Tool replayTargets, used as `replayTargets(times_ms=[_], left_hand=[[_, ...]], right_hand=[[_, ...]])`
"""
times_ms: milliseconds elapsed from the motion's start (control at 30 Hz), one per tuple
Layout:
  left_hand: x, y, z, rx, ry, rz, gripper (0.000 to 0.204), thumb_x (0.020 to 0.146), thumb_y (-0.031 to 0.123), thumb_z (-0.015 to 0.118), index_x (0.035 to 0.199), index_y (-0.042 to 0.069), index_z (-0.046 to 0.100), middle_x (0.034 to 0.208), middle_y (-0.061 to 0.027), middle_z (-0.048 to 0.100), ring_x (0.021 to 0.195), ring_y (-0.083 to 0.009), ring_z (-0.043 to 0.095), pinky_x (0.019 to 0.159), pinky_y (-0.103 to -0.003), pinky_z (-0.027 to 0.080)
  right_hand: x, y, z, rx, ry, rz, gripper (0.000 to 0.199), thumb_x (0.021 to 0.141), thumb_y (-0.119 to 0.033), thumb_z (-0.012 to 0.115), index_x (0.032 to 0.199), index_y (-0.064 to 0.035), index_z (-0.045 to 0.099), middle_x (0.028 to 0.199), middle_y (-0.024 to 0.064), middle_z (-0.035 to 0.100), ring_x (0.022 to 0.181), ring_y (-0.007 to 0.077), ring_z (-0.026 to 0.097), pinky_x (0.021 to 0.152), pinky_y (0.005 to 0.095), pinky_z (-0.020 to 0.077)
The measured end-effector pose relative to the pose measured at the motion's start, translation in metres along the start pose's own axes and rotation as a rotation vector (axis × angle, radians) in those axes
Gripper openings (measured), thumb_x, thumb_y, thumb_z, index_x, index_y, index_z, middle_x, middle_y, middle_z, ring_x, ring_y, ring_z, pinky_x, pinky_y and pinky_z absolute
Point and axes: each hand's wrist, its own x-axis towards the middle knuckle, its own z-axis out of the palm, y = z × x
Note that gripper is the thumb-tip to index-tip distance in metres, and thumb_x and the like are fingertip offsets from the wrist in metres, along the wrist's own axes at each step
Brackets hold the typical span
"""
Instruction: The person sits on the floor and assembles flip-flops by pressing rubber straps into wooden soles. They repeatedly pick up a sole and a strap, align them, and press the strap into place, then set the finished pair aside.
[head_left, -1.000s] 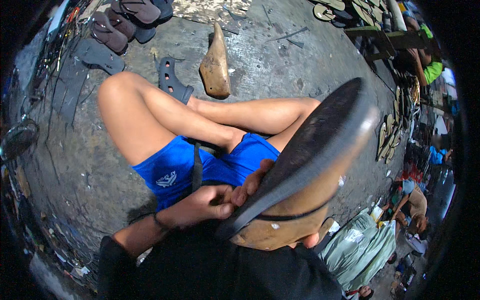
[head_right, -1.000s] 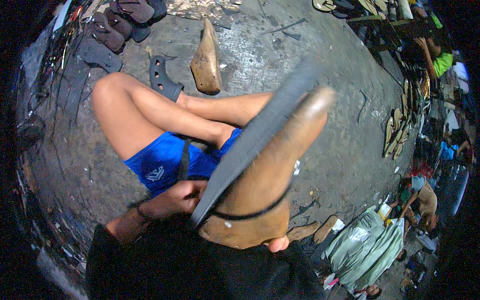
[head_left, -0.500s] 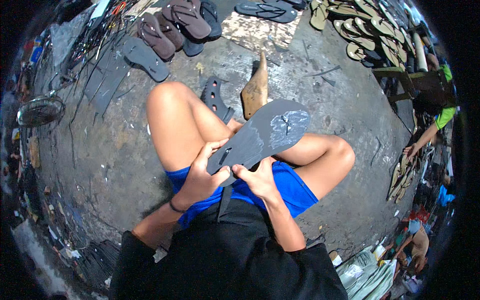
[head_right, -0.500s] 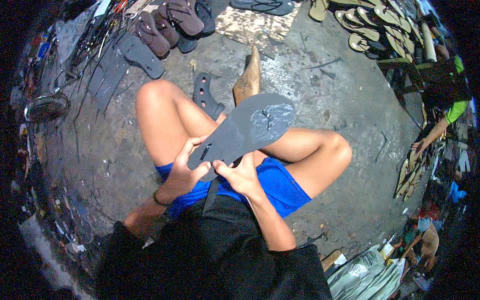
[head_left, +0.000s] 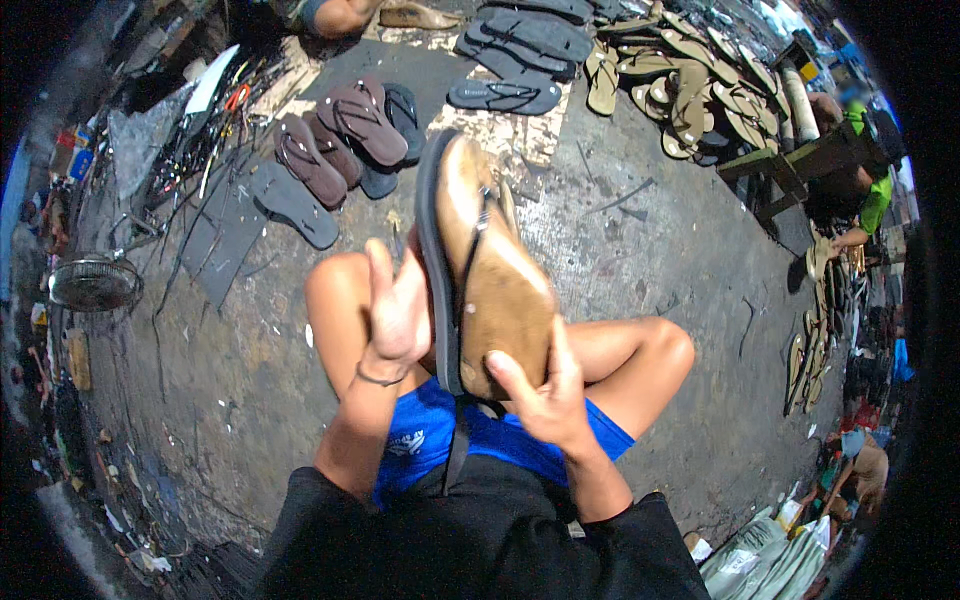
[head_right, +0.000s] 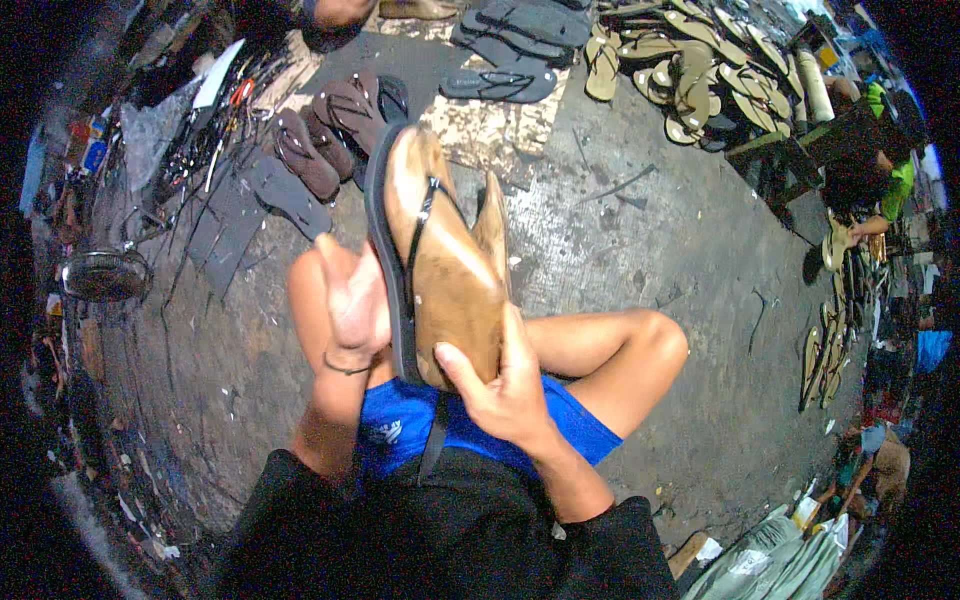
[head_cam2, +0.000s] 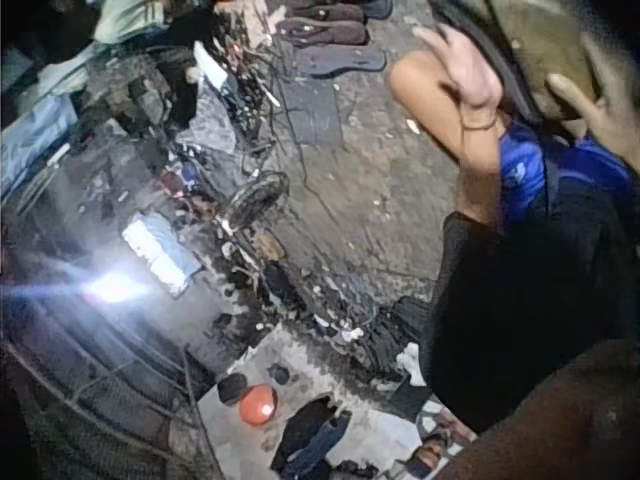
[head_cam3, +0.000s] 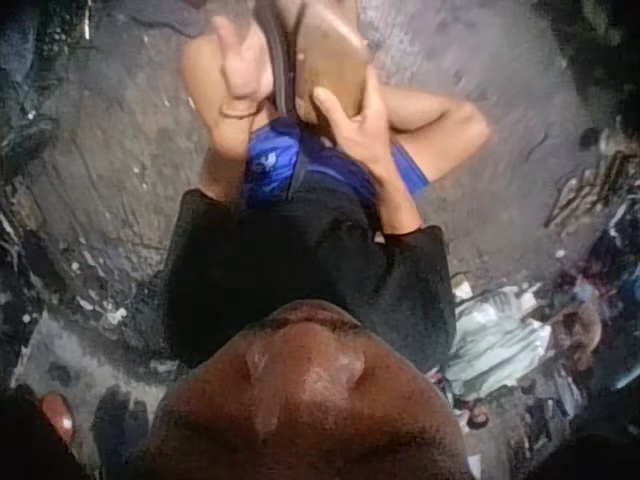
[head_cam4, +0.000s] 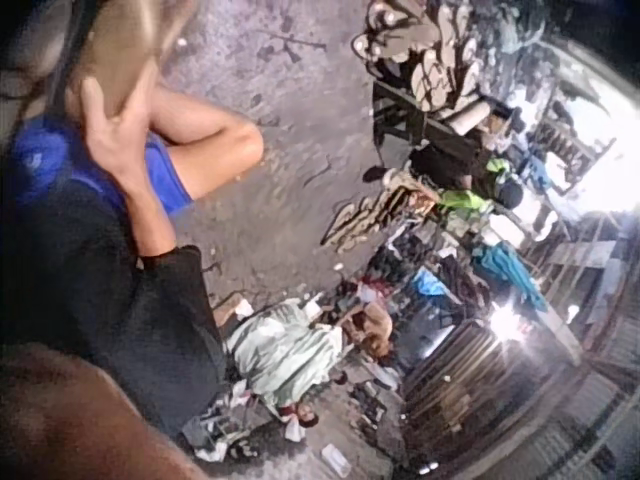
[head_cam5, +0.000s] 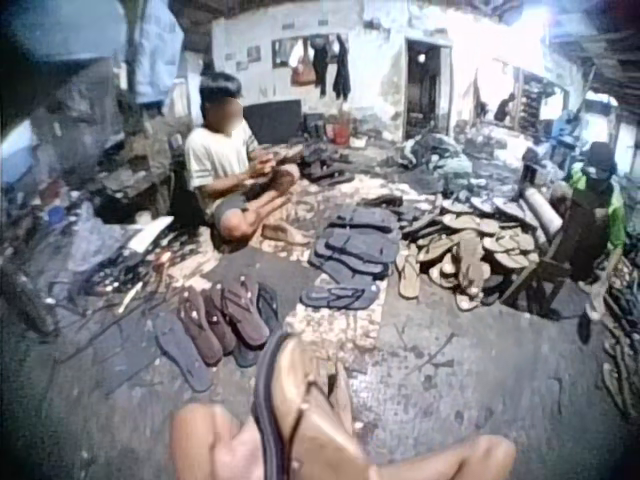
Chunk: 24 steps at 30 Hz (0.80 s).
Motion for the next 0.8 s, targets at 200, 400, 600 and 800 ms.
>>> replayTargets(times_ms=[200, 400, 600, 800], left_hand=[[0.009, -0.024, 0.000, -0.070, 0.043, -0.119, 0.072, 0.101, 0.061, 0.026, 0.144, 0.006, 0.042, 0.138, -0.0108, 0.054, 0.123, -0.0249, 0.055, 0.108, -0.041, 0.041], [0.043, 0.038, -0.038, -0.213, 0.053, 0.020, 0.079, 0.097, 0.067, 0.028, 0.141, 0.004, 0.044, 0.127, -0.0256, 0.058, 0.108, -0.0389, 0.063, 0.091, -0.051, 0.055], [0.021, 0.000, -0.008, -0.480, -0.049, -0.201, 0.085, 0.096, 0.070, 0.020, 0.148, 0.005, 0.034, 0.138, -0.0280, 0.049, 0.111, -0.0446, 0.061, 0.093, -0.055, 0.053], [0.012, -0.030, 0.001, -0.470, -0.097, -0.294, 0.081, 0.097, 0.067, 0.020, 0.148, 0.005, 0.035, 0.137, -0.0243, 0.052, 0.116, -0.0431, 0.058, 0.096, -0.056, 0.051]], right_hand=[[-0.005, 0.002, -0.006, -0.327, 0.076, -0.141, 0.066, 0.085, -0.014, 0.073, 0.138, 0.0058, 0.041, 0.125, 0.0238, 0.055, 0.119, 0.0345, 0.055, 0.101, 0.0395, 0.0430], [-0.022, -0.012, -0.049, 0.076, 0.057, 0.108, 0.054, 0.090, -0.014, 0.068, 0.133, 0.0085, 0.046, 0.121, 0.0173, 0.063, 0.114, 0.0215, 0.059, 0.100, 0.0352, 0.0450], [0.056, 0.096, -0.074, -0.663, 0.436, -0.053, 0.050, 0.089, -0.019, 0.065, 0.132, 0.0019, 0.050, 0.122, 0.0250, 0.057, 0.114, 0.0410, 0.056, 0.099, 0.0423, 0.0440], [0.096, 0.015, -0.072, -0.338, 0.289, -0.321, 0.042, 0.086, -0.014, 0.071, 0.124, -0.0019, 0.058, 0.131, 0.0205, 0.054, 0.120, 0.0333, 0.057, 0.099, 0.0398, 0.0478]])
